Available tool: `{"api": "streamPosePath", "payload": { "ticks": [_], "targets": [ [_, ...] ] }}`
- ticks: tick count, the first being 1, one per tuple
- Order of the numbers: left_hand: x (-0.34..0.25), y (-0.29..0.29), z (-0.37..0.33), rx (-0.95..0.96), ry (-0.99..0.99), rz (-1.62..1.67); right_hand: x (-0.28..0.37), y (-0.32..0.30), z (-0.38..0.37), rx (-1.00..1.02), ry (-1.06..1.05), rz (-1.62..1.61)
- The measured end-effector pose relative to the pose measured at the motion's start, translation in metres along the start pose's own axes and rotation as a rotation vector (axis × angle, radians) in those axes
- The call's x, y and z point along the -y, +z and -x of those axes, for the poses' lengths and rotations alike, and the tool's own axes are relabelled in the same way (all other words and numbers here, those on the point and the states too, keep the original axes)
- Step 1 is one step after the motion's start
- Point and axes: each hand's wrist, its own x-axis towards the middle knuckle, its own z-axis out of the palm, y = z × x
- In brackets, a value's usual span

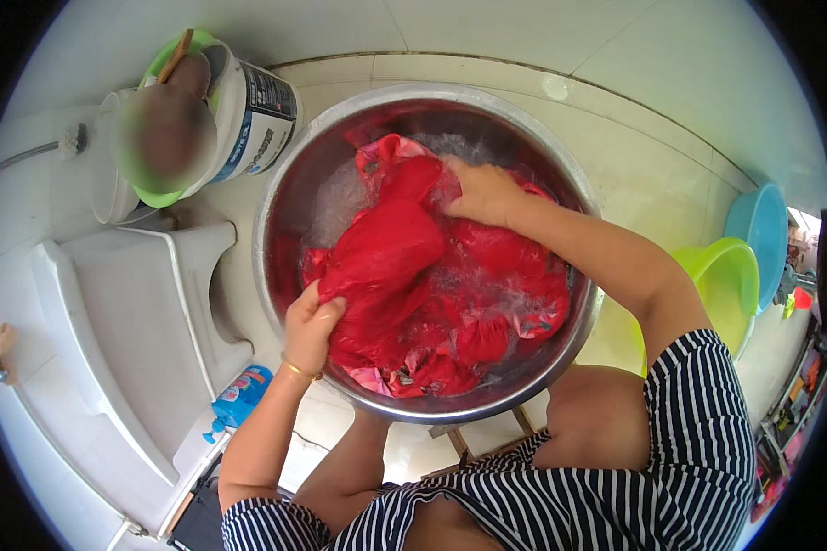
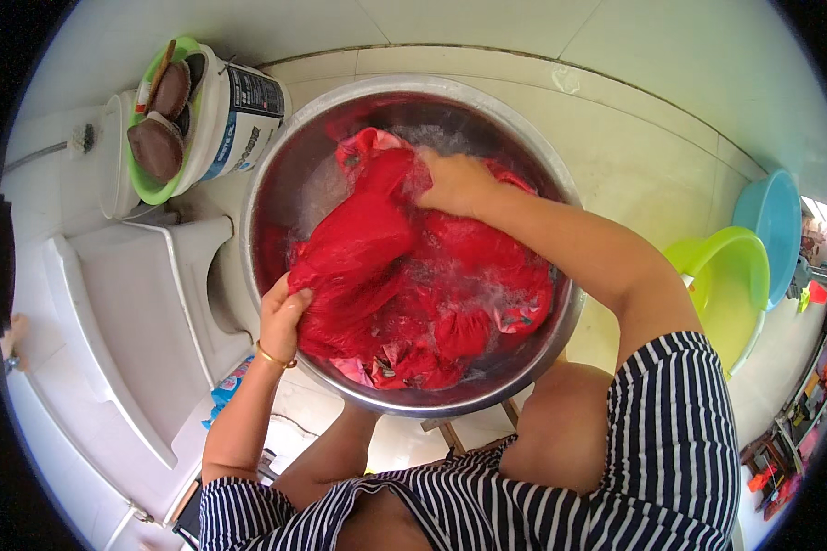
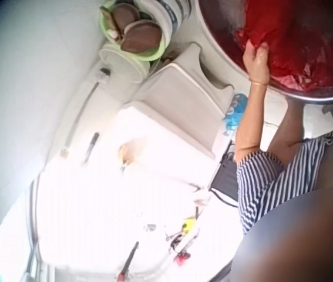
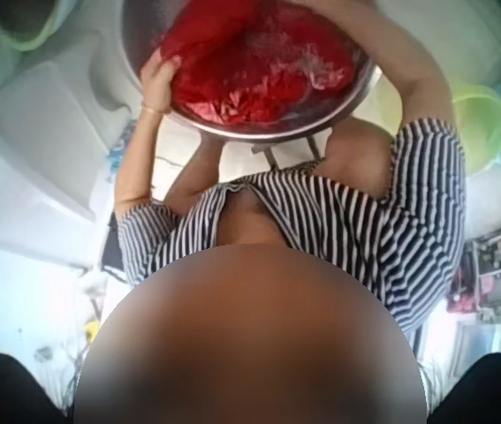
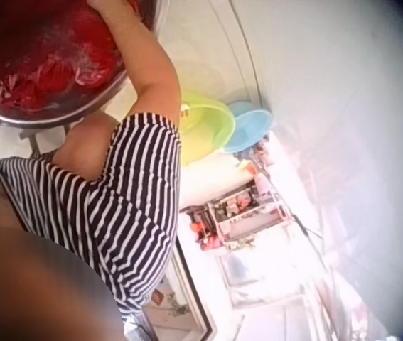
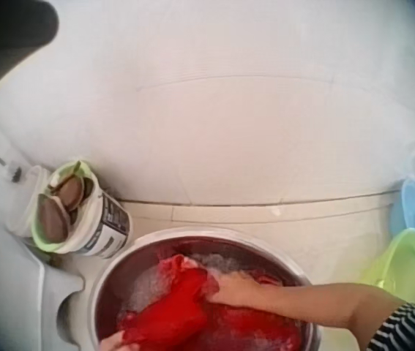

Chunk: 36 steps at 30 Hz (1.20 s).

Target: The person is hand-washing a red garment in a large metal basin filled with soapy water. They repeatedly submerge, agitate, and squeeze the fabric to clean it. The person also briefly reaches for a green plastic basin near the sink.

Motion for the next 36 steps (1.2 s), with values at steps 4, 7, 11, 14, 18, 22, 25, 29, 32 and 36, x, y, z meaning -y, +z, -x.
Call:
{"api": "streamPosePath", "payload": {
  "ticks": [4, 7, 11, 14, 18, 22, 25, 29, 32, 36],
  "targets": [
    [0.017, -0.027, -0.009, -0.248, -0.077, -0.084, 0.021, 0.014, 0.046, -0.139, -0.417, -0.014],
    [0.023, -0.035, -0.034, -0.344, -0.112, -0.410, 0.041, -0.013, 0.080, 0.195, -0.567, 0.108],
    [0.024, -0.013, -0.069, -0.486, 0.552, -1.220, 0.029, -0.013, 0.102, 0.203, -0.908, 0.240],
    [0.018, 0.001, -0.089, -0.101, 0.727, -1.328, 0.033, -0.012, 0.119, 0.281, -0.711, 0.081],
    [0.034, 0.031, -0.097, 0.166, 0.526, -1.365, 0.011, 0.020, 0.114, 0.124, -0.548, 0.165],
    [0.026, 0.060, -0.117, 0.180, 0.297, -1.428, 0.002, 0.022, 0.089, 0.059, -0.441, 0.444],
    [0.033, 0.070, -0.137, 0.128, 0.266, -1.473, 0.012, 0.013, 0.055, 0.225, -0.260, 0.455],
    [0.014, 0.083, -0.156, 0.166, 0.158, -1.549, 0.025, 0.016, 0.021, 0.279, -0.113, 0.553],
    [-0.014, 0.076, -0.139, 0.206, 0.123, -1.458, 0.075, 0.016, -0.012, 0.425, -0.030, 0.636],
    [0.011, 0.063, -0.178, 0.363, 0.285, -1.027, 0.032, 0.032, -0.030, 0.250, -0.046, 0.712]
  ]
}}
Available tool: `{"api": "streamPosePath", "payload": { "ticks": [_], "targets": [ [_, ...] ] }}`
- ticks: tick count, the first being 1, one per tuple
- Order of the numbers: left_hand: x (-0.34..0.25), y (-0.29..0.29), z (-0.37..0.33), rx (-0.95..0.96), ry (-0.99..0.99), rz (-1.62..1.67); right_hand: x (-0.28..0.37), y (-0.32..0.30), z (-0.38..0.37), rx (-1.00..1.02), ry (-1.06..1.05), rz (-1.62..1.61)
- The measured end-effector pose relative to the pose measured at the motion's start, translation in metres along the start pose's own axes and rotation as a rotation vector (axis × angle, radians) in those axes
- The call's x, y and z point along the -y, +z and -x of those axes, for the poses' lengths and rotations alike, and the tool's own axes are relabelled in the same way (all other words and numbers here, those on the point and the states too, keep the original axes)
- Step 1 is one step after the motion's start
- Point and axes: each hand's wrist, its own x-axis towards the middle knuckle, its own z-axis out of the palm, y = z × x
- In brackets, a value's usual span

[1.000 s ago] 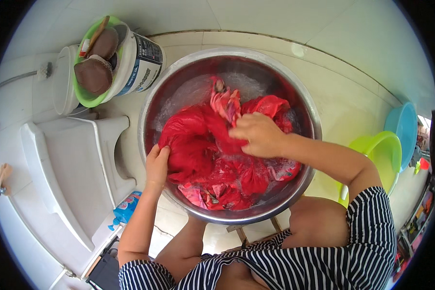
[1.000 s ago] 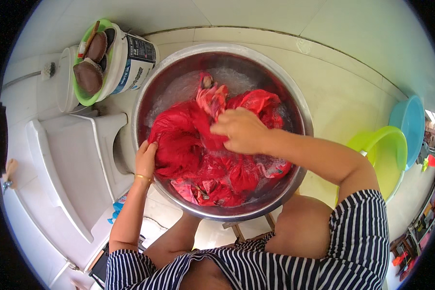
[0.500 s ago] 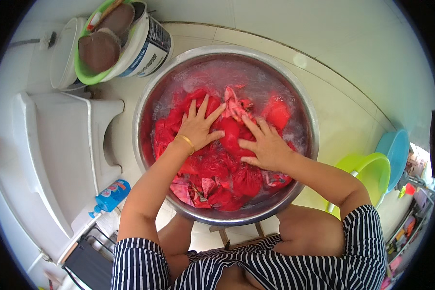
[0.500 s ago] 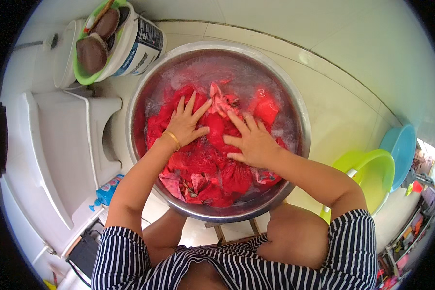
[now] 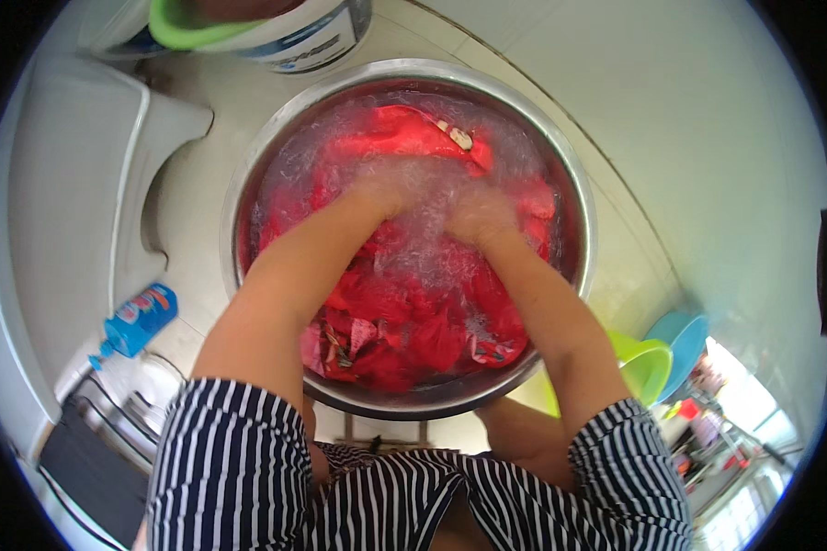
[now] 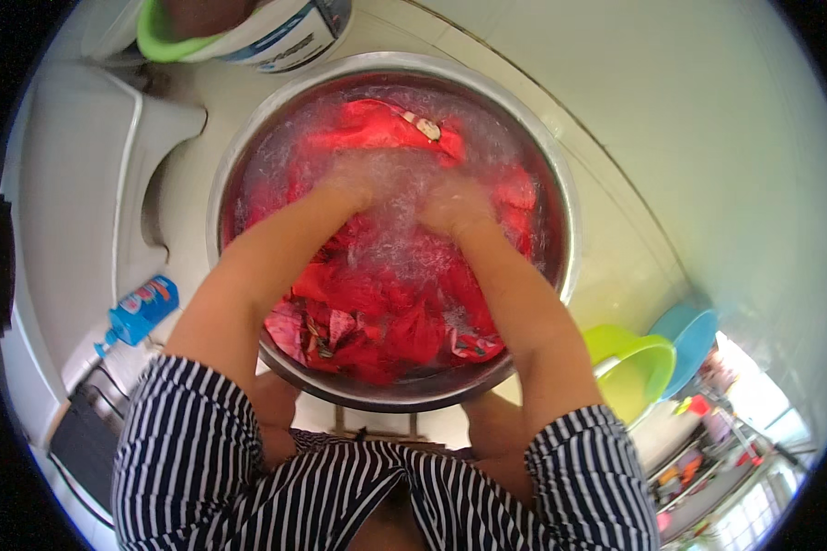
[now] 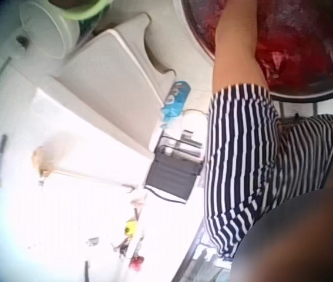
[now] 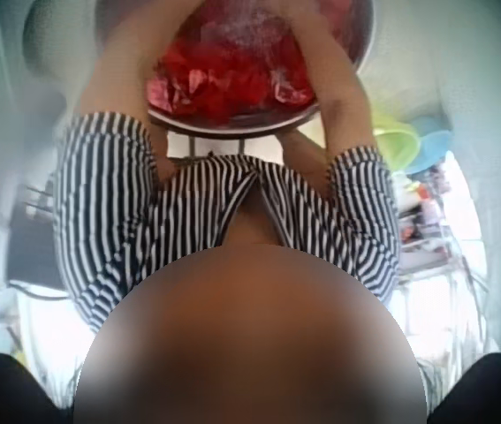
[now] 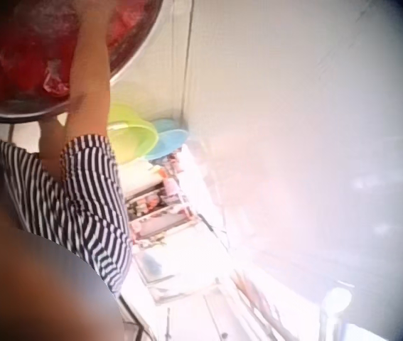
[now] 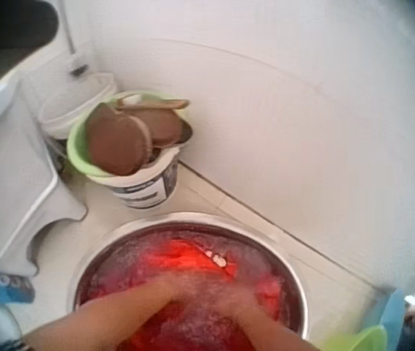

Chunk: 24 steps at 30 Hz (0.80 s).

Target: The person is hand-washing a red garment in a large metal basin filled with soapy water. They repeatedly submerge, agitate, and squeeze the fabric to clean it. The person also briefly reaches for a green plastic basin near the sink.

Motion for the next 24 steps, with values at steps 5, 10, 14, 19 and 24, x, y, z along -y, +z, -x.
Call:
{"api": "streamPosePath", "payload": {
  "ticks": [5, 10, 14, 19, 24],
  "targets": [
    [0.007, -0.024, -0.011, 0.153, -0.098, -0.081, 0.008, -0.017, 0.020, -0.242, 0.179, -0.180],
    [-0.008, -0.031, 0.034, -0.094, 0.024, -0.092, -0.040, 0.037, 0.025, -0.393, 0.192, -1.009],
    [0.010, -0.024, 0.087, -0.277, 0.079, 0.037, -0.013, 0.043, 0.068, -0.602, 0.230, -1.631],
    [0.017, -0.031, 0.160, -0.301, 0.035, 0.055, 0.059, -0.006, 0.159, -0.816, 0.135, -1.073],
    [0.003, 0.016, 0.184, -0.384, 0.364, -0.131, 0.088, -0.007, 0.146, -0.702, -0.339, -0.914]
  ]
}}
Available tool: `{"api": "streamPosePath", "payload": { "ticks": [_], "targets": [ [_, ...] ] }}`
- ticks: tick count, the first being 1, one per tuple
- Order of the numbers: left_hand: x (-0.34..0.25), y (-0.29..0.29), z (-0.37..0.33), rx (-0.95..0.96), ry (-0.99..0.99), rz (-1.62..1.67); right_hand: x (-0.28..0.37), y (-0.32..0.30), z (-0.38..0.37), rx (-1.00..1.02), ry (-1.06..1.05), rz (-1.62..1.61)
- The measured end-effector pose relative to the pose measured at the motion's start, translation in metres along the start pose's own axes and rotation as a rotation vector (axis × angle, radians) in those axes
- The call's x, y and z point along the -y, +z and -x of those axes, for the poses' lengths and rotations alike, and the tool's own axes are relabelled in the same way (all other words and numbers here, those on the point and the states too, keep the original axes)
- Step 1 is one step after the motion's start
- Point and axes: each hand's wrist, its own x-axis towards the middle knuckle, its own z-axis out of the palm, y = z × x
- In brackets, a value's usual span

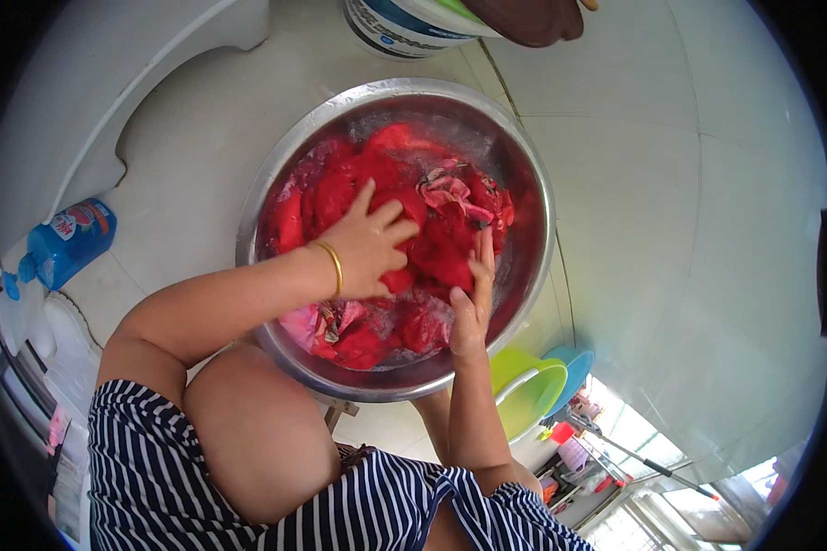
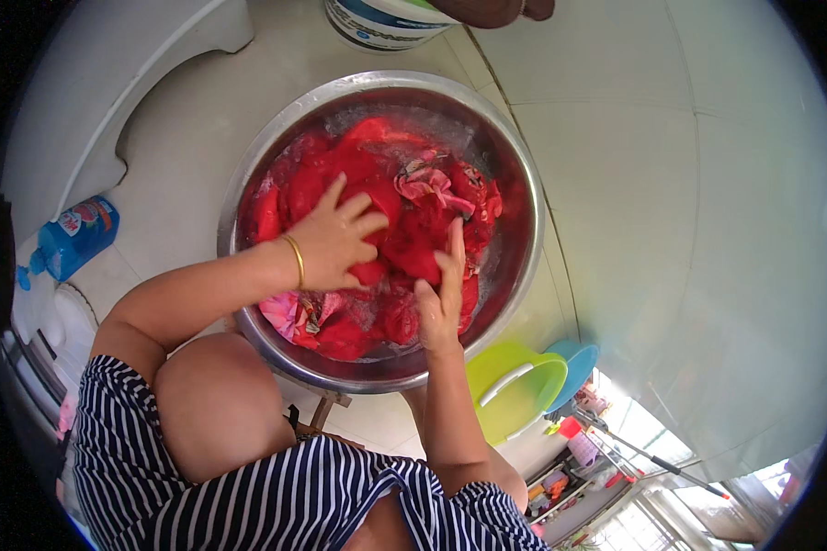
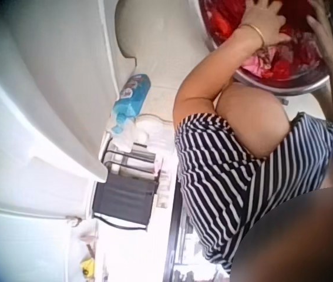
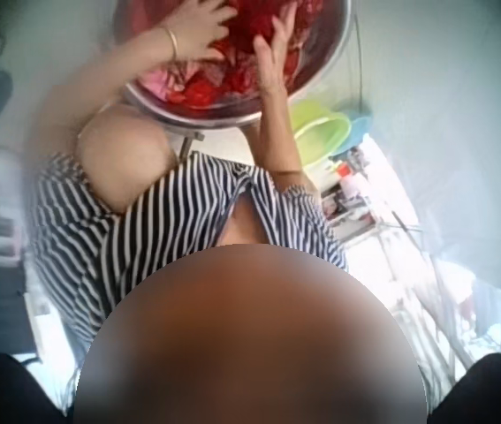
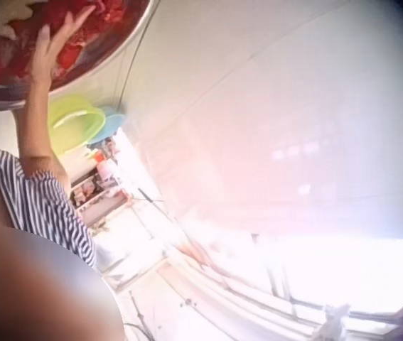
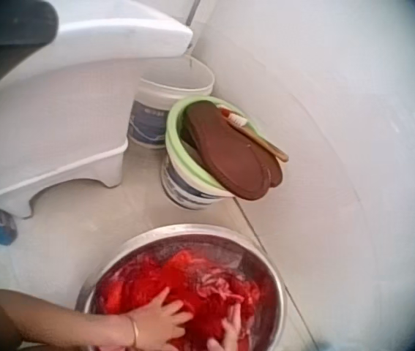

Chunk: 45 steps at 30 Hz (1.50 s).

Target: The person is hand-washing a red garment in a large metal basin filled with soapy water. They repeatedly submerge, agitate, and squeeze the fabric to clean it. The person also briefly reaches for a green plastic basin near the sink.

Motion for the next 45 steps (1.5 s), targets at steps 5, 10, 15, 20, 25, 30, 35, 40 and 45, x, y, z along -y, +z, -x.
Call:
{"api": "streamPosePath", "payload": {
  "ticks": [5, 10, 15, 20, 25, 30, 35, 40, 45],
  "targets": [
    [0.017, 0.028, 0.002, -0.171, -0.044, 0.165, -0.051, 0.053, -0.042, 0.151, 0.009, 0.373],
    [0.036, 0.010, 0.007, -0.312, -0.199, 0.093, -0.117, 0.081, -0.070, 0.171, 0.176, 0.821],
    [0.054, 0.004, 0.004, -0.212, -0.080, 0.054, -0.163, 0.089, -0.109, 0.353, 0.506, 1.101],
    [0.065, 0.010, 0.012, -0.134, -0.260, 0.040, -0.109, 0.072, -0.140, 0.657, 0.531, 1.296],
    [0.074, 0.017, -0.024, 0.134, -0.439, 0.127, -0.115, 0.061, -0.144, -0.056, 0.629, 0.735],
    [0.079, 0.032, -0.054, 0.269, -0.452, 0.052, -0.059, 0.026, -0.100, -0.394, 0.756, -0.469],
    [0.091, 0.053, -0.046, 0.182, -0.235, -0.028, 0.024, 0.024, -0.019, 0.099, 0.295, 0.216],
    [0.094, 0.066, -0.045, 0.218, 0.014, 0.040, 0.019, 0.077, -0.032, 0.101, -0.019, 0.444],
    [0.090, 0.056, -0.034, 0.168, -0.037, 0.042, -0.066, 0.100, -0.032, 0.090, -0.002, 0.778]
  ]
}}
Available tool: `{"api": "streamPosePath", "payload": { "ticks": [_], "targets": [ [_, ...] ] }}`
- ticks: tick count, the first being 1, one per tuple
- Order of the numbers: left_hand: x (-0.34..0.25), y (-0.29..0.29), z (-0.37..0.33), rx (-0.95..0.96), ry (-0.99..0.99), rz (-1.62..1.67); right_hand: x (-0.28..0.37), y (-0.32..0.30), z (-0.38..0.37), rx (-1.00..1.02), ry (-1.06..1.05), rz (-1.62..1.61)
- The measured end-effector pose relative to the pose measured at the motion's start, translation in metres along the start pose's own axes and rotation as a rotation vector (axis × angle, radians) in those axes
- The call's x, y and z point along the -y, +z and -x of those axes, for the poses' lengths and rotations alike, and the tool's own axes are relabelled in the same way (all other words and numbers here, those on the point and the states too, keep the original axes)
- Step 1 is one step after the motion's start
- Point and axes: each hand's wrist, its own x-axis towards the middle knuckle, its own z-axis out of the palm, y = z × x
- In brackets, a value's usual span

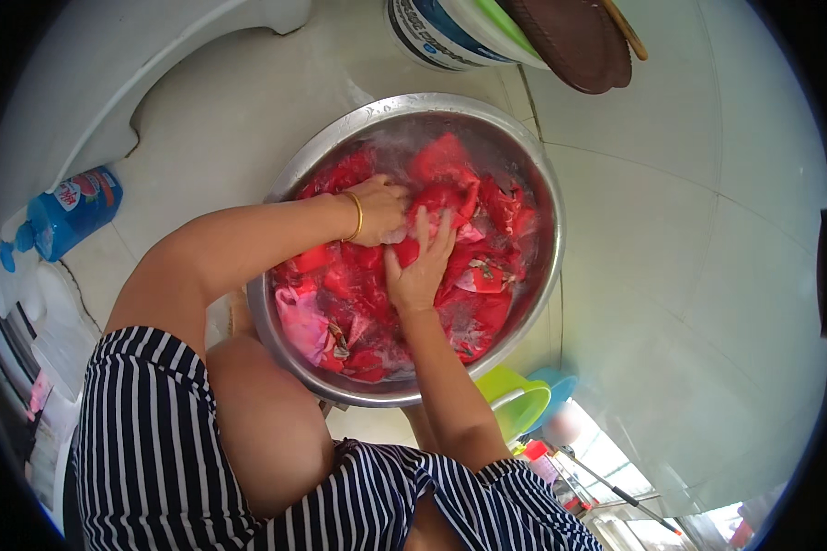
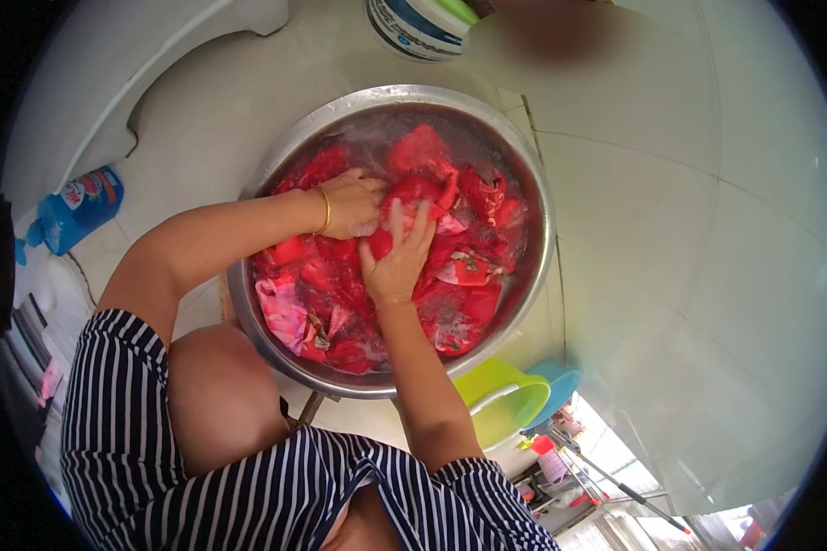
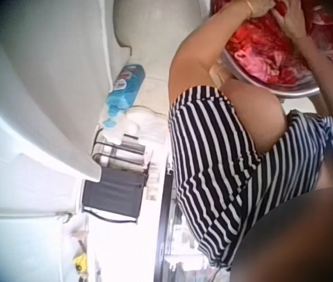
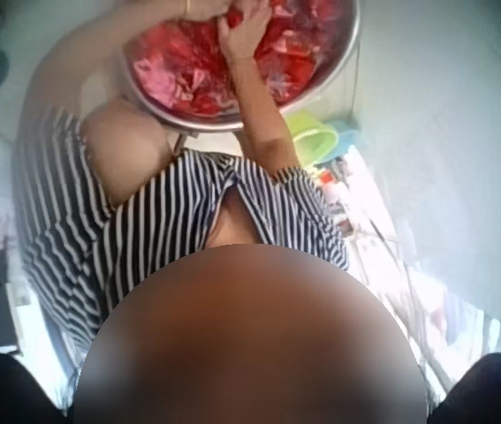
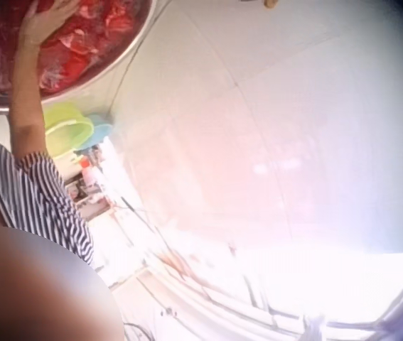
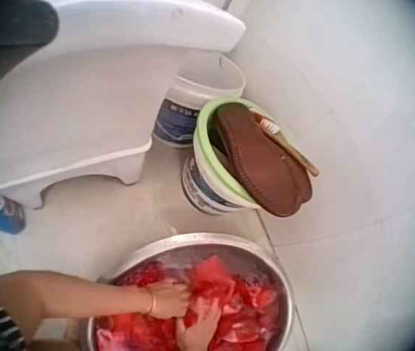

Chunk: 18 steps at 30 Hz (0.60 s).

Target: The person is hand-washing a red garment in a large metal basin filled with soapy water. They repeatedly submerge, agitate, and squeeze the fabric to clean it. The person also briefly reaches for a green plastic basin near the sink.

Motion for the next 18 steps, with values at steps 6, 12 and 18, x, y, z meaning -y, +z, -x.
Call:
{"api": "streamPosePath", "payload": {
  "ticks": [6, 12, 18],
  "targets": [
    [0.000, 0.010, 0.023, -0.299, -0.125, 0.379, -0.047, 0.059, -0.047, 0.075, 0.415, 0.346],
    [-0.016, 0.001, 0.049, -0.176, -0.371, 0.370, -0.020, -0.024, -0.122, 0.474, 0.564, 0.168],
    [0.003, -0.005, 0.025, 0.211, -0.488, 0.497, -0.053, -0.016, -0.097, -0.027, 0.860, -1.242]
  ]
}}
